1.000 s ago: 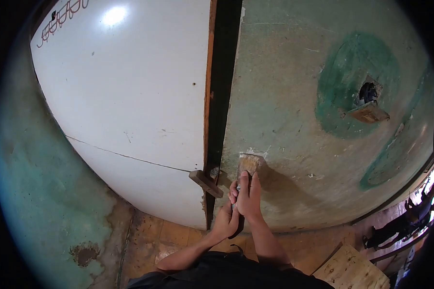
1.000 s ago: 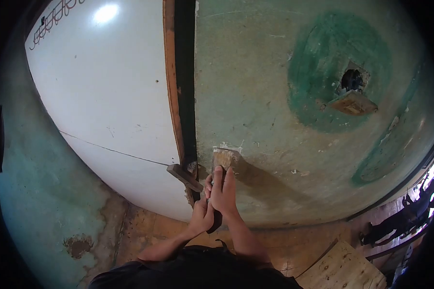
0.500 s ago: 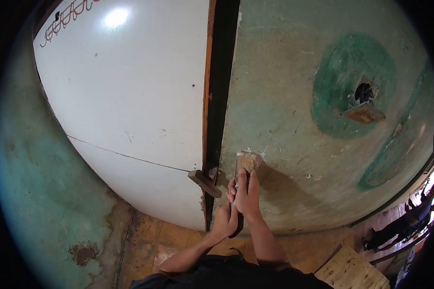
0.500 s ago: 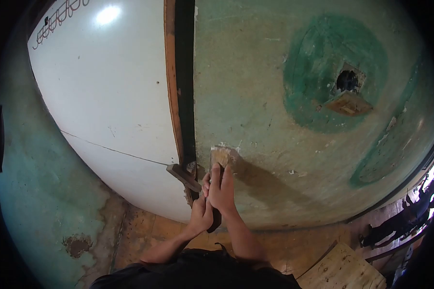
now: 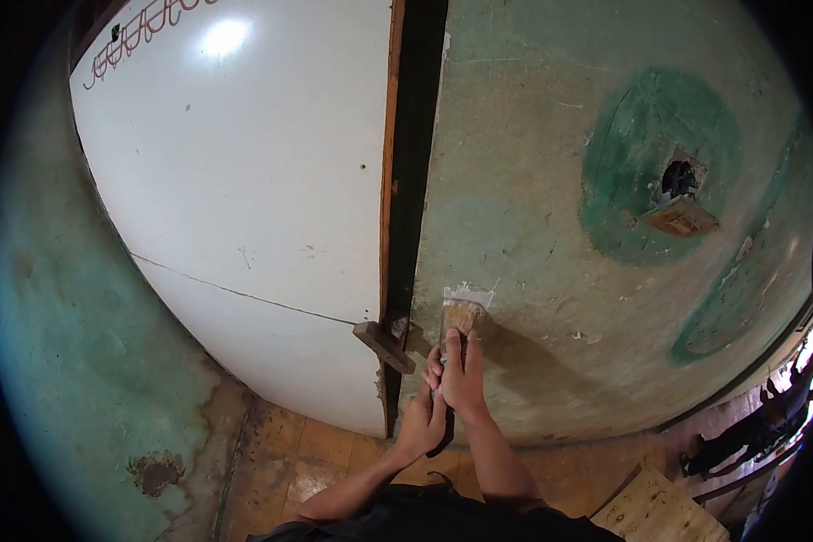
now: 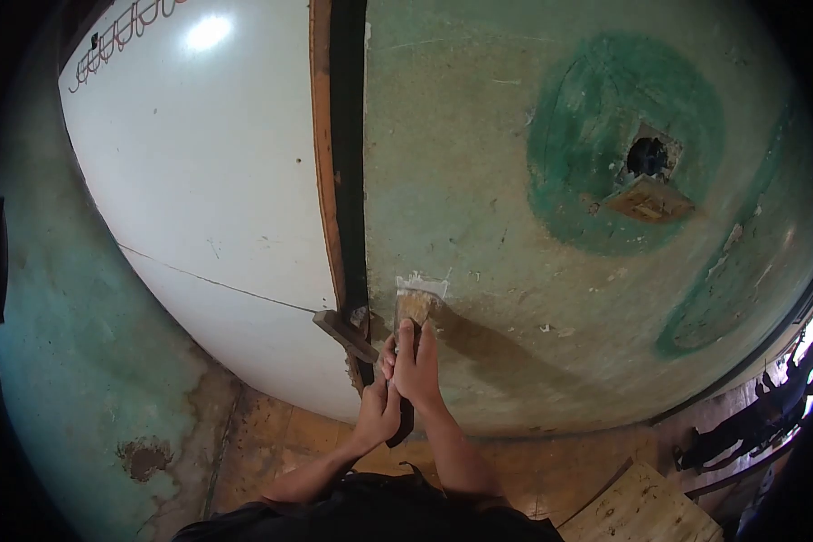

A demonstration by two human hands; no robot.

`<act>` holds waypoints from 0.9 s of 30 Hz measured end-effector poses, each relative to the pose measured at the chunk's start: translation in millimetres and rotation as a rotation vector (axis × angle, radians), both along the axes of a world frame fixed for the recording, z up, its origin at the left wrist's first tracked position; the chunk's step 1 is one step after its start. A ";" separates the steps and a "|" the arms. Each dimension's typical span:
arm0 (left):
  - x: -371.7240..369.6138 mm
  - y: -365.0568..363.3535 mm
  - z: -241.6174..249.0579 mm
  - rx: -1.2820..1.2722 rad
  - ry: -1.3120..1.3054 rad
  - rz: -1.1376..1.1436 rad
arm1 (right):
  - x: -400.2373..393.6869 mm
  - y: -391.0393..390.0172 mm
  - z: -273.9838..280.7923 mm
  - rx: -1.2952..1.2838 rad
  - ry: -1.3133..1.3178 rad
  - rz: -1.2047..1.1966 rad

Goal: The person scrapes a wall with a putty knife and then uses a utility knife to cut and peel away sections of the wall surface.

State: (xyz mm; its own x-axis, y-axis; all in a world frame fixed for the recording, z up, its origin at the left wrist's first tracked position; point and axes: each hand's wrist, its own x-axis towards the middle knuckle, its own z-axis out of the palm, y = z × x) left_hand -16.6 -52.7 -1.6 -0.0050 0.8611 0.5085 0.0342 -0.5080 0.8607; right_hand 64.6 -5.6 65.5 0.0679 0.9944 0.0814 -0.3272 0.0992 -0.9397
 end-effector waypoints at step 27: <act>-1.4 3.5 3.2 -0.045 0.081 -0.044 | 2.4 -2.3 14.7 -0.010 0.031 -0.008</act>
State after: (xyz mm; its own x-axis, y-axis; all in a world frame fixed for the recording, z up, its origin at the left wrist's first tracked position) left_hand -18.0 -49.2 1.6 0.0732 0.8814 0.4667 0.0835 -0.4717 0.8778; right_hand 67.0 -7.9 80.1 0.0783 0.9945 0.0690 -0.3554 0.0925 -0.9301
